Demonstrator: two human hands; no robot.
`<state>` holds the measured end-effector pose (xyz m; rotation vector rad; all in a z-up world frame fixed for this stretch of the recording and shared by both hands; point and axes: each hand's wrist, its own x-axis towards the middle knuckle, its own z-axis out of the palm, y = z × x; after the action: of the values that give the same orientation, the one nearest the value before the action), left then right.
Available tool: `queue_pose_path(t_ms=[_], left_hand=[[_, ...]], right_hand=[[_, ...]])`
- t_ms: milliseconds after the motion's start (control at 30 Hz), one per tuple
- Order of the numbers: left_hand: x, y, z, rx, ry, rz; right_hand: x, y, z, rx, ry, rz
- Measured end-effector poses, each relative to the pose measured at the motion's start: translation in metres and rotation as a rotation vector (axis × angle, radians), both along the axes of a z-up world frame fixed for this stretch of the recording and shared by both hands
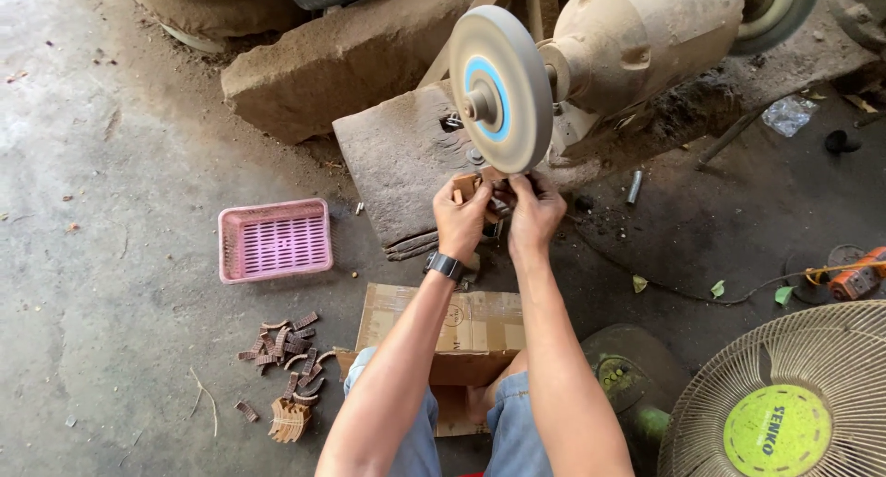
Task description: The person carries a pink basket of wooden pieces to a bench grinder, sits on a cardboard box, and grinds the edges of the wooden pieces one by one against the spinning wheel. The person places the finished pieces into the basket.
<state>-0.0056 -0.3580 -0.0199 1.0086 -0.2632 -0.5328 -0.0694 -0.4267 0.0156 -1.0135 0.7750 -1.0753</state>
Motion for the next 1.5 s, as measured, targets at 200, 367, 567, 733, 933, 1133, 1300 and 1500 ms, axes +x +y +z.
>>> queue_pose_path(t_ms=[200, 367, 567, 733, 933, 1133, 1300, 1500], left_hand=[[0.009, 0.043, 0.035, 0.38, -0.381, 0.163], [0.01, 0.054, 0.044, 0.44, -0.656, 0.262], [0.0, 0.034, 0.045, 0.427, -0.511, 0.116], [-0.002, 0.032, 0.045, 0.391, -0.593, 0.132], [0.005, 0.034, 0.031, 0.402, -0.391, 0.078], [0.003, 0.008, 0.045, 0.226, 0.013, -0.123], [0.004, 0.013, 0.042, 0.147, 0.083, -0.155], [0.006, 0.034, 0.023, 0.233, -0.06, -0.101]], right_hand=[[0.013, 0.007, -0.024, 0.257, -0.102, 0.213], [-0.002, 0.005, -0.026, 0.233, 0.059, 0.285], [-0.025, 0.001, 0.017, 0.017, 0.135, 0.203], [-0.021, -0.004, 0.02, 0.035, 0.238, 0.184], [-0.015, 0.001, 0.017, -0.13, 0.184, 0.244], [-0.017, -0.01, 0.023, -0.231, 0.145, 0.177], [-0.018, -0.007, 0.012, -0.246, 0.163, 0.163], [-0.018, 0.003, -0.002, -0.29, 0.231, 0.227]])
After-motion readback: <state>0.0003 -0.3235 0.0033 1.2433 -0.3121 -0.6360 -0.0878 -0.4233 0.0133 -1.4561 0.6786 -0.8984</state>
